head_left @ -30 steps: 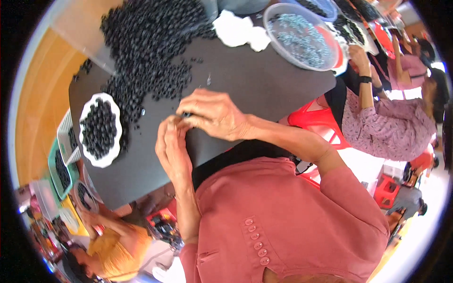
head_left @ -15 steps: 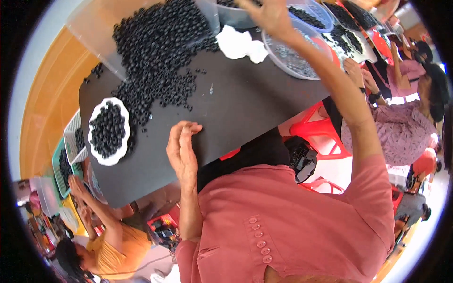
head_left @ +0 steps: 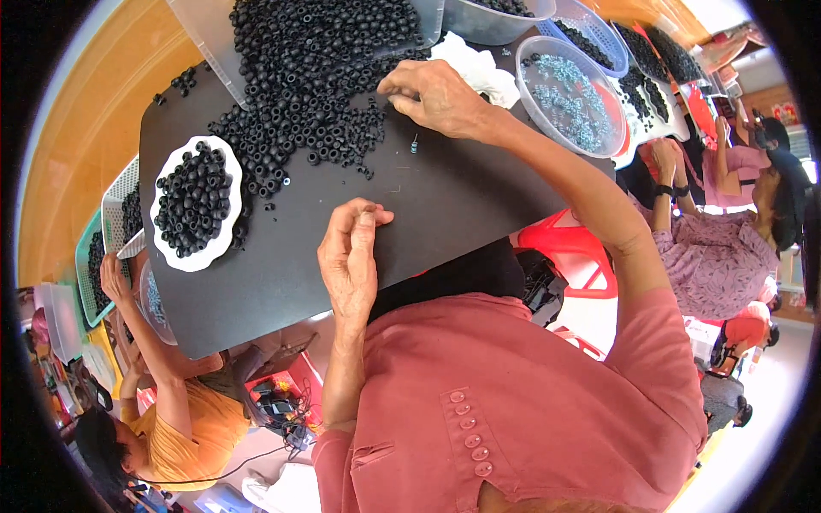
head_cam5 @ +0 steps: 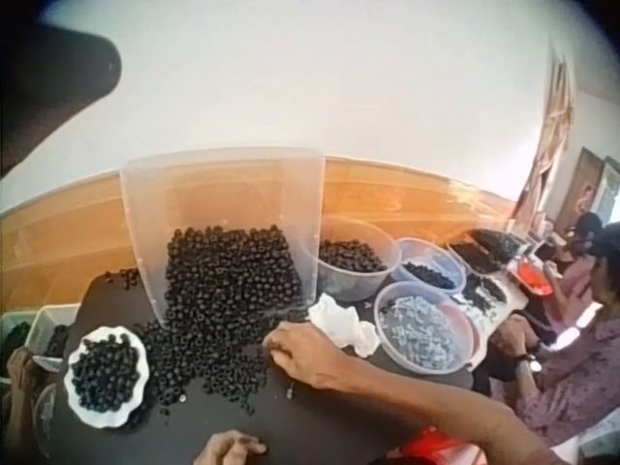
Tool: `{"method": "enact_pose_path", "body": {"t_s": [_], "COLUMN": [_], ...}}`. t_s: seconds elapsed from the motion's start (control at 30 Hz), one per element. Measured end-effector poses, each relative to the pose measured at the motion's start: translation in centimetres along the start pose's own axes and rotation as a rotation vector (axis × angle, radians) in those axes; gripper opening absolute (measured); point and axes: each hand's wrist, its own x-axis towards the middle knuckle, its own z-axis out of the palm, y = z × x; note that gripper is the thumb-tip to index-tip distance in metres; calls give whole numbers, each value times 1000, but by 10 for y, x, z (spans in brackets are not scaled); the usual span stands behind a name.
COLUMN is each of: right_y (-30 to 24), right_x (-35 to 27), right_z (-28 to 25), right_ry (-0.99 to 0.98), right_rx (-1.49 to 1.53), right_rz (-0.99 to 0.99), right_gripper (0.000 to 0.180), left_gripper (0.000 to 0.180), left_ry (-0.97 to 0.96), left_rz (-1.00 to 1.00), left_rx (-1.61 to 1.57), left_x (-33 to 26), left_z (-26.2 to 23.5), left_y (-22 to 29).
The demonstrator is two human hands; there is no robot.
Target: The person assembles small components by picking up metal pins and black rings from the table and bowls, then inserting the pins into the rings by hand.
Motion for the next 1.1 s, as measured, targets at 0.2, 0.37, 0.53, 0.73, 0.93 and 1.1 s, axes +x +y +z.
{"method": "enact_pose_path", "body": {"t_s": [0.2, 0.37, 0.53, 0.73, 0.93, 1.1], "right_y": [-20, -23, -36, -41, -83, -101], "right_x": [32, 56, 62, 35, -14, -41], "right_z": [23, 44, 54, 34, 21, 20], "right_ry": [8, -104, -196, -17, 125, 182], "right_rx": [125, -17, -215, 106, 531, 576], "right_rz": [-125, -189, -124, -76, -47, 15], "right_gripper": [19, 20, 16, 18, 20, 23], "left_gripper": [17, 14, 13, 14, 21, 24], "left_ry": [-2, -6, -7, -13, 83, 97], "left_rz": [-44, -47, -42, -56, -92, -38], "left_rx": [-16, -53, -31, -38, -254, -293], "left_x": [-1, 0, -2, -1, 12, 18], "left_z": [-2, 0, -2, -1, -1, 7], "left_y": [-1, -2, -3, 0, -1, 5]}}
